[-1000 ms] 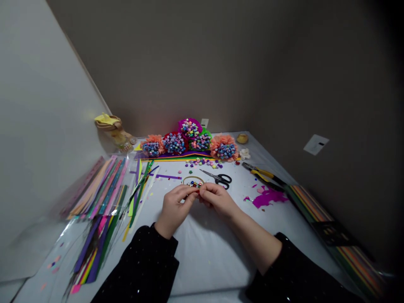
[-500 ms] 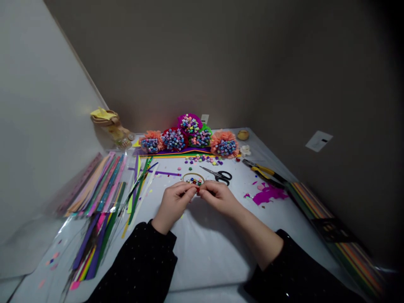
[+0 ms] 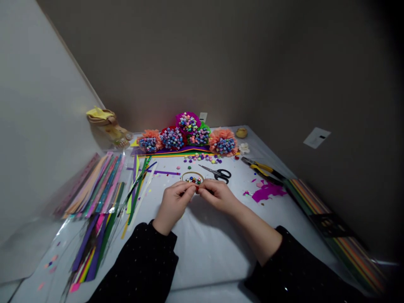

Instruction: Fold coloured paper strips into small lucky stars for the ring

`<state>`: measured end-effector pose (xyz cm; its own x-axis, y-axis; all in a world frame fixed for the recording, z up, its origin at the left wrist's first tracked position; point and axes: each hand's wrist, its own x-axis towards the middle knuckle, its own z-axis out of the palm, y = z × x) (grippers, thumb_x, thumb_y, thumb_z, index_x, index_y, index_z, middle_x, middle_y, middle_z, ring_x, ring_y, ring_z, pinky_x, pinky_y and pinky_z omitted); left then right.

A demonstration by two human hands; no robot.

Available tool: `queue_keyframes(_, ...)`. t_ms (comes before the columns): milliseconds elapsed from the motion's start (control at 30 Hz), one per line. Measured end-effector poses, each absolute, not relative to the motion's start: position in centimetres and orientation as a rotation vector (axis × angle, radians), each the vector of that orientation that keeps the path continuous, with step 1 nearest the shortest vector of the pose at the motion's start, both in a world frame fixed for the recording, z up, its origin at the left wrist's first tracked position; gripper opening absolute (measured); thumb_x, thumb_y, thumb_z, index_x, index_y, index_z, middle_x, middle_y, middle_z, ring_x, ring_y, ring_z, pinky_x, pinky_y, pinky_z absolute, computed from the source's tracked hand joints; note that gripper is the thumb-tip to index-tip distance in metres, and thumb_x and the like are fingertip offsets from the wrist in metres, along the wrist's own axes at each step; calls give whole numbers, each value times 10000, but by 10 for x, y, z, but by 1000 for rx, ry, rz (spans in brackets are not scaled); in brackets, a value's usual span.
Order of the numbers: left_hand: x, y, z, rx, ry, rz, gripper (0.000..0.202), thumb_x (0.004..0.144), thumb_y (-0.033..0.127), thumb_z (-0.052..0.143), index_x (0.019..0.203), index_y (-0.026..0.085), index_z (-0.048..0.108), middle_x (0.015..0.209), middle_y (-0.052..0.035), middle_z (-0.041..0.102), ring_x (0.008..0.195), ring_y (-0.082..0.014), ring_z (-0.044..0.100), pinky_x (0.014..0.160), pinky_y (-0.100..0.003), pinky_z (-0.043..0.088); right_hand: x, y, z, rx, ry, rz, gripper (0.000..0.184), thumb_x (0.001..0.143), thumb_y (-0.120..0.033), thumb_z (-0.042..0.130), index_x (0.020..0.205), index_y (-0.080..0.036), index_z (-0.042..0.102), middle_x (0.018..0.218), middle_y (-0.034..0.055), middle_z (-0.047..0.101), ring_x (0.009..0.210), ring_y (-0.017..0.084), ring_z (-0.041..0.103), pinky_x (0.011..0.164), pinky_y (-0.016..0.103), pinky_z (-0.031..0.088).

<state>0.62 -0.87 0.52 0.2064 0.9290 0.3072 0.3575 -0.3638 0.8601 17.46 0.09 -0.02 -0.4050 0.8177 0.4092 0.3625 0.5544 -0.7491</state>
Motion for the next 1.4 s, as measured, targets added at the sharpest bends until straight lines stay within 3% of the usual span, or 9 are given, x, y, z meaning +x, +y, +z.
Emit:
queue_keyframes(333,10,-13,5,1870,1222,1215,185,835,237,545,839,151,709,773,-53,678,601,-113,596,539,-211,497,172,1,-4,-923,-1993,641,182,842,-187,448,714,-178,578,654,24,599,611,117,552,587,224,415)
queue_keyframes(600,13,-13,-5,1989,1214,1311,176,841,215,541,875,162,705,808,-68,688,725,-151,636,678,-270,524,166,-1,-6,-1030,-1913,645,181,801,-177,460,643,-178,548,590,6,536,568,115,497,562,230,385)
queue_keyframes(733,10,-10,0,2014,1191,1287,169,842,202,538,882,170,699,829,-67,684,775,-156,636,705,-273,519,165,-1,-3,-1083,-1738,978,172,778,-248,497,632,-172,544,591,-2,540,559,111,482,547,228,374)
queue_keyframes(867,7,-9,4,2007,1145,1287,157,832,185,547,871,183,699,837,-58,681,781,-149,628,705,-267,515,165,-1,-4,-1035,-1453,1461,240,771,-375,532,652,-166,536,548,-35,507,432,65,378,426,195,292)
queue_keyframes(1000,7,-10,5,1961,1191,1306,118,804,185,584,838,184,697,813,-49,686,745,-144,628,633,-242,513,164,0,-9,-964,-1310,1646,256,734,-390,586,647,-156,532,537,-43,501,391,45,339,380,182,230)
queue_keyframes(1167,6,-10,7,2051,1150,1296,132,807,182,580,852,191,705,821,-55,702,770,-154,639,717,-285,525,164,2,-12,-1010,-1318,1595,250,742,-382,582,648,-157,529,533,-43,500,396,46,340,382,180,235)
queue_keyframes(1400,4,-9,3,2028,1131,1273,150,821,179,570,880,187,708,833,-53,694,764,-144,635,712,-267,516,166,2,-4,-989,-1594,1344,220,786,-333,519,646,-164,529,589,-20,520,515,81,422,480,194,332)
